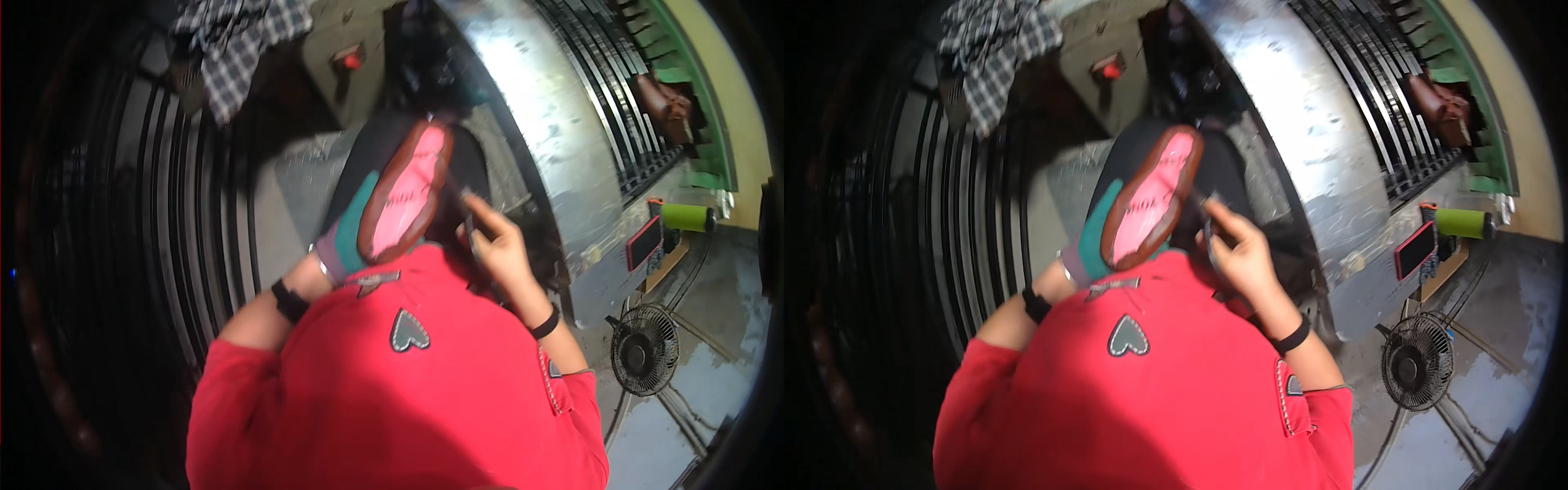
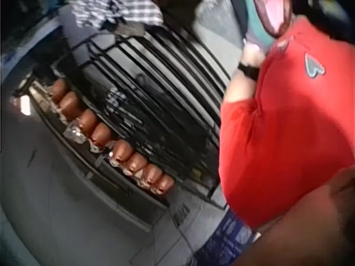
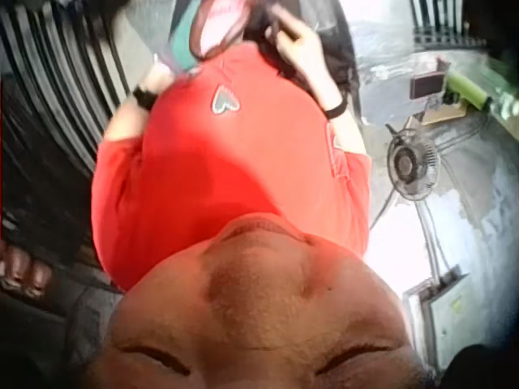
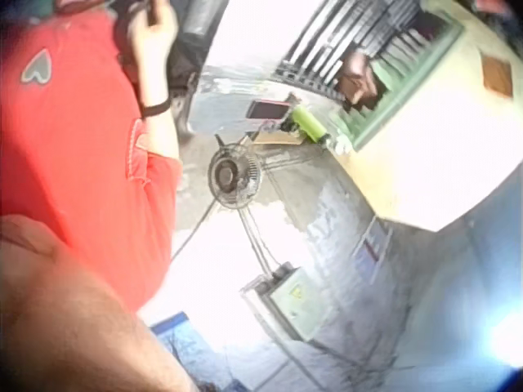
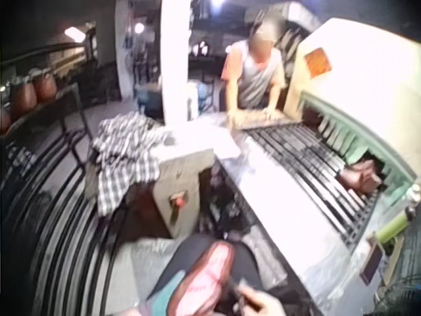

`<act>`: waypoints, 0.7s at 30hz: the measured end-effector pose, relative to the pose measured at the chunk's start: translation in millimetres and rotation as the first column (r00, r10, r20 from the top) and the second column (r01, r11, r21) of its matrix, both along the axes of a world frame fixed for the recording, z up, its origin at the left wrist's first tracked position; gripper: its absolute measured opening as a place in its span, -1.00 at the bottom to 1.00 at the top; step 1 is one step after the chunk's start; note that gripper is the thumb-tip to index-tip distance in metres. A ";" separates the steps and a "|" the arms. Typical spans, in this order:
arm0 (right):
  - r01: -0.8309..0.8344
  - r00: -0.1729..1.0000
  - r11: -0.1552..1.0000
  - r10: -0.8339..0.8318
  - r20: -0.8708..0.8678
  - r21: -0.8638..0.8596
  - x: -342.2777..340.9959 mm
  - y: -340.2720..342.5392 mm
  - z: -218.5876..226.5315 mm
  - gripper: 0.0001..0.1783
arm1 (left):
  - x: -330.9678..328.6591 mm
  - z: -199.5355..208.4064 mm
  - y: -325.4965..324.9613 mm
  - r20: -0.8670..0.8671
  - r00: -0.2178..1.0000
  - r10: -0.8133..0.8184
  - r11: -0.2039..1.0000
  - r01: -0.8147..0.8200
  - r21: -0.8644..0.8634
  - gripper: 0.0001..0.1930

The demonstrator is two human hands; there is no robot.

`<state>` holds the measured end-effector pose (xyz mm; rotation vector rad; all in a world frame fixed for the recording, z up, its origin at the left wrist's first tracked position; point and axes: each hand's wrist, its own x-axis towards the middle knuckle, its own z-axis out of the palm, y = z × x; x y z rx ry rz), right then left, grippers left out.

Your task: Trimming excess material from shoe soles with scissors and placing them on a conveyor belt.

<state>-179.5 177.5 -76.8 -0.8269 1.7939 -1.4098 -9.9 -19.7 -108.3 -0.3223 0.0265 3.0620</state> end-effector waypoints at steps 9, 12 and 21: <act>0.146 0.961 0.988 -0.130 0.244 -0.049 -18.9 10.2 7.2 -0.37 | 5.0 -4.5 15.3 0.048 0.988 0.147 0.986 -0.142 -0.089 -0.33; 0.116 0.955 0.993 -0.120 0.272 0.033 -5.7 7.6 10.5 -0.34 | 7.0 -14.5 9.1 -0.149 0.989 0.018 0.998 -0.008 0.069 -0.35; 0.031 0.938 0.998 -0.050 0.342 0.061 16.0 -2.6 8.0 -0.22 | -10.0 18.2 -0.1 -0.146 0.978 0.147 0.903 -0.193 -0.385 -0.36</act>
